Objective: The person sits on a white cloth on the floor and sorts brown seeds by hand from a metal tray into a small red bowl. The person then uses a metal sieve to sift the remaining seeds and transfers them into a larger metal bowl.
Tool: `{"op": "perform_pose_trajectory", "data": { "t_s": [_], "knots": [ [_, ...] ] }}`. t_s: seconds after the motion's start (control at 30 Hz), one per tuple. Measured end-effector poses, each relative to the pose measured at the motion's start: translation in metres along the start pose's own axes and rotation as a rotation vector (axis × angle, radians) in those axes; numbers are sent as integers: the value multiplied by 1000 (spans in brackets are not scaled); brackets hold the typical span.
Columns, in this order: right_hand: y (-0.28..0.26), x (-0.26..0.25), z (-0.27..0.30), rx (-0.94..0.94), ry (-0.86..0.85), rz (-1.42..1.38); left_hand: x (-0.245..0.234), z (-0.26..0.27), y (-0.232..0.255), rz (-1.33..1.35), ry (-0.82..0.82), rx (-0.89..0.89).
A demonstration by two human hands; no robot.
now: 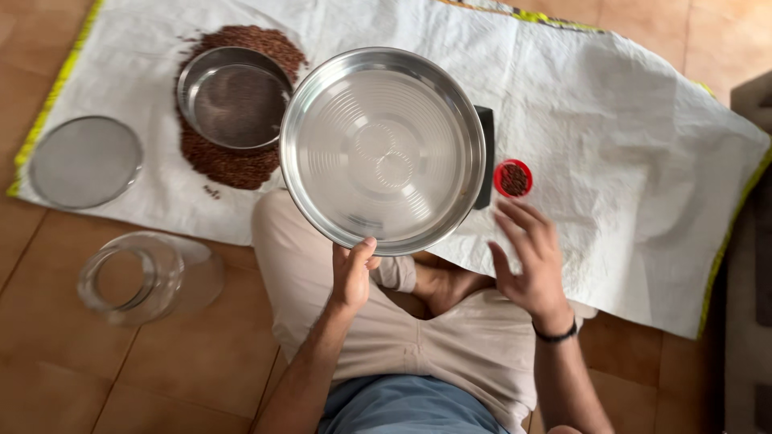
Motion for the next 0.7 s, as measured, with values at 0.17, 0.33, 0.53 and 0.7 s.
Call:
{"op": "perform_pose_trajectory", "data": {
  "t_s": [0.17, 0.33, 0.53, 0.7],
  "knots": [
    [7, 36, -34, -204, -248, 301, -3, -17, -17, -47, -38, -37],
    [28, 71, -30, -145, -275, 152, -36, -44, -46, -96, 3, -74],
    [52, 108, -31, -45, -480, -53, -78, -85, -74, -200, -70, -219],
    [74, 124, -20, 97, -531, -484, -121, -99, -88, -61, 67, -373]
  ]
}}
Point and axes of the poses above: each hand's wrist, its own z-axis away from the middle knuckle, its own x-axis out of the palm, y = z × x, the point moved 5 cm from there along -z, towards the middle knuckle, and after that the axes turned 4 degrees about -x, right-handed, at the moved point
